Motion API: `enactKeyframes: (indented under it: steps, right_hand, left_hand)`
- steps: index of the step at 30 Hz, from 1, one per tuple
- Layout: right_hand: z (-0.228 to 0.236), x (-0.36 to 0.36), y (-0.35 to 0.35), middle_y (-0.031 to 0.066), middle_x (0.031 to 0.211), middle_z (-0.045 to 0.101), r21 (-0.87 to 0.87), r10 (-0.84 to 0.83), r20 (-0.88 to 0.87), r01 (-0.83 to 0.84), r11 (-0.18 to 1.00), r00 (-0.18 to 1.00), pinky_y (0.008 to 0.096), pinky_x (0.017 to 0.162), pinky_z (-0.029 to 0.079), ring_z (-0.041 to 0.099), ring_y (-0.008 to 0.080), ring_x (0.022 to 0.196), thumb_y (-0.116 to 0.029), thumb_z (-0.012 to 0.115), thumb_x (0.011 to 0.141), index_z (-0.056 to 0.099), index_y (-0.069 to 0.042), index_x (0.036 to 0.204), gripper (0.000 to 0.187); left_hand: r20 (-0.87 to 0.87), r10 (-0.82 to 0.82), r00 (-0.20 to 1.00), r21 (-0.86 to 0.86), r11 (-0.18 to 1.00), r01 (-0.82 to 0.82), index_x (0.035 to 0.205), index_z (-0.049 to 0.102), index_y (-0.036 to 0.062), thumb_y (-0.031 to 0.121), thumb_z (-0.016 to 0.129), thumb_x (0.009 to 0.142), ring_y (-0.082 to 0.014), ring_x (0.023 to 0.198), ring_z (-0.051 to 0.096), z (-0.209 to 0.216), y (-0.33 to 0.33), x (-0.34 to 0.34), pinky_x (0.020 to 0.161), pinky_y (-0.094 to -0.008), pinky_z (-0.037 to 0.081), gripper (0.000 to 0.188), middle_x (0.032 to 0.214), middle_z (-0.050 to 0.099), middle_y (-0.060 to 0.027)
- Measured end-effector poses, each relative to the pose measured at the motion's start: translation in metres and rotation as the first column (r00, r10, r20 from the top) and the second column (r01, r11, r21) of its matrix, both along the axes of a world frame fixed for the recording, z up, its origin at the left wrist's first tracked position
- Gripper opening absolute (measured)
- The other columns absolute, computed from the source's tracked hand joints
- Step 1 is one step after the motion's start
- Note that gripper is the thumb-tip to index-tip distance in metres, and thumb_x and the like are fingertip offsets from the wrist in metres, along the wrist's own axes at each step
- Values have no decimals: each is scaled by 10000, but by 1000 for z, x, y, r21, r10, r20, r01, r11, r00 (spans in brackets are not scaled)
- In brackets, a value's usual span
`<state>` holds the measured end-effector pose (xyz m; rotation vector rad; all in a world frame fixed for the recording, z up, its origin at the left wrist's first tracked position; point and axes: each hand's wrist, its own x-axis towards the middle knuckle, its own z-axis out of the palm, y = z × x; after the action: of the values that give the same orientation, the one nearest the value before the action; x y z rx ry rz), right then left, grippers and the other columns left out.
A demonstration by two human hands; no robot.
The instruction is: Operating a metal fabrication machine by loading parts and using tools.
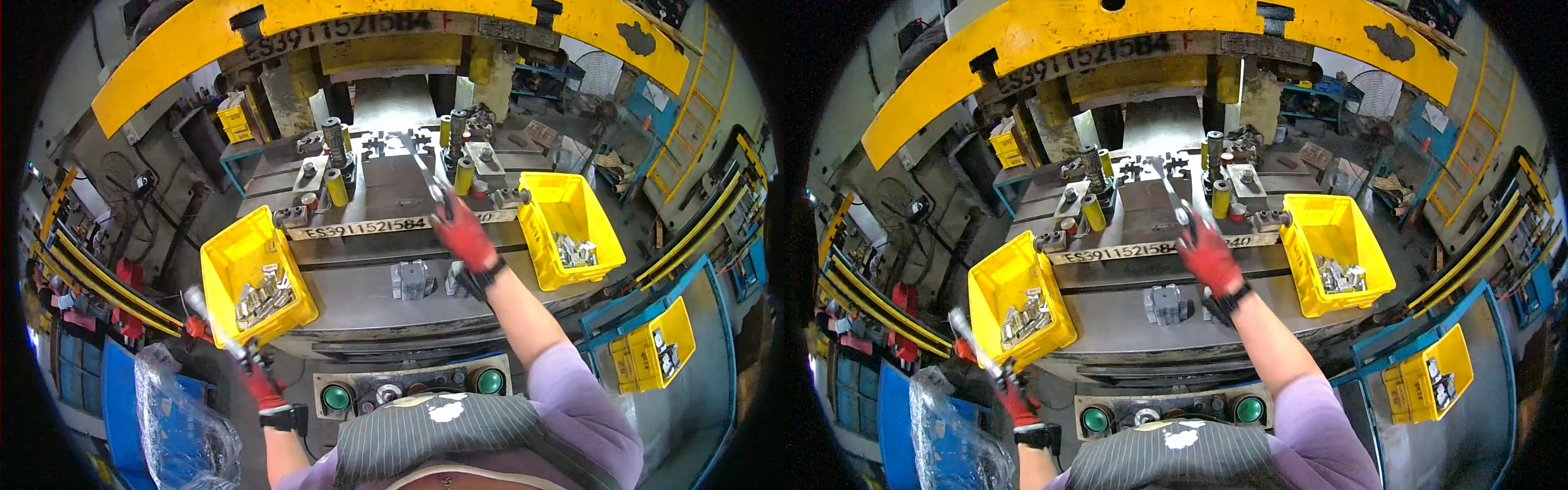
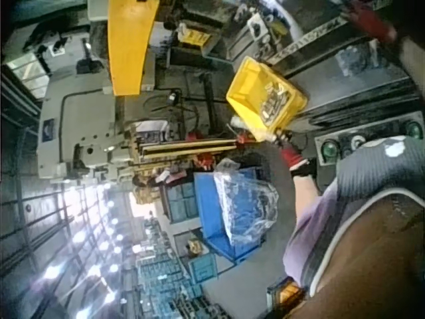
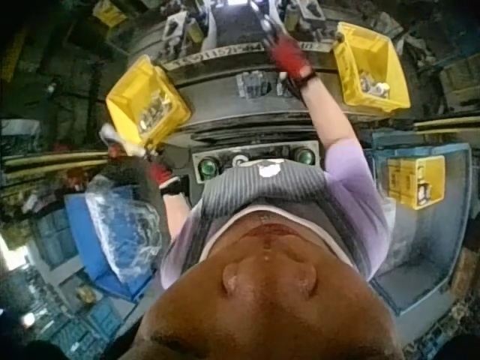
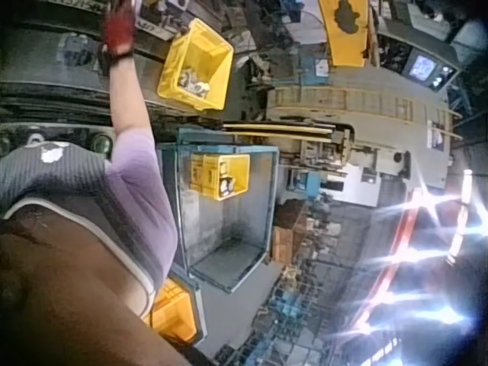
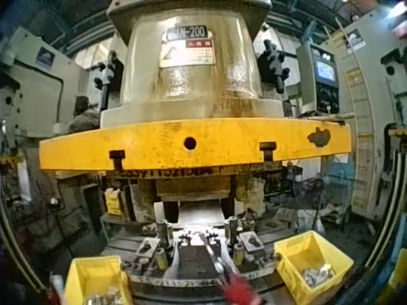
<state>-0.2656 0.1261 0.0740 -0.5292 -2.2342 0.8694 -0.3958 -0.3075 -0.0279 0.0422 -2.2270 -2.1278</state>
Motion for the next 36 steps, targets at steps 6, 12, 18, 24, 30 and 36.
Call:
enactKeyframes:
  steps: [6,12,18,24,30,36]
  right_hand:
    - [-2,-90,65,151,798,606,-187,-44,68,56,981,997,387,690,458,587,295,757,-168,649,733,469,-10,1104,441]
    - [5,-52,42,-42,586,499,-756,64,-548,-527,388,834,211,378,344,438,42,435,-195,528,841,600,-114,902,123]
    - [-41,34,21,44,849,574,-720,-30,-551,-457,522,834,223,661,431,554,139,748,-84,496,842,577,-45,1014,194]
    - [-90,212,1,-2,785,540,-856,-395,-394,-174,487,830,183,603,414,523,81,682,-76,565,800,556,-62,1002,203]
    - [-77,295,-12,-32,668,513,-810,-532,-322,63,582,783,205,400,344,469,51,505,-71,581,807,533,-113,947,154]
    - [-150,311,18,20,837,538,-472,-703,-44,605,641,710,241,664,401,475,100,754,-93,558,837,502,-23,1049,231]
  left_hand:
    - [-246,-481,842,-131,877,463,1234,424,55,53,512,846,-94,710,526,10,91,27,609,-227,454,398,919,575,-45]
    - [-285,-731,620,-158,674,722,1295,376,78,67,514,851,-166,869,559,42,188,-34,784,-274,441,465,1060,578,-94]
    - [-199,-842,501,-384,537,751,1197,466,37,150,561,817,-138,816,486,81,352,-109,759,-280,416,408,978,581,-74]
    - [32,-915,402,342,388,856,976,532,88,143,507,839,-111,618,505,70,432,-83,557,-253,447,151,739,528,-20]
    - [-156,-911,382,737,150,659,947,561,97,186,524,848,-93,662,547,85,387,-104,565,-232,455,138,796,587,-10]
    - [-226,-855,466,375,365,852,1083,512,106,193,584,833,-56,601,472,69,288,-44,501,-196,391,274,748,508,33]
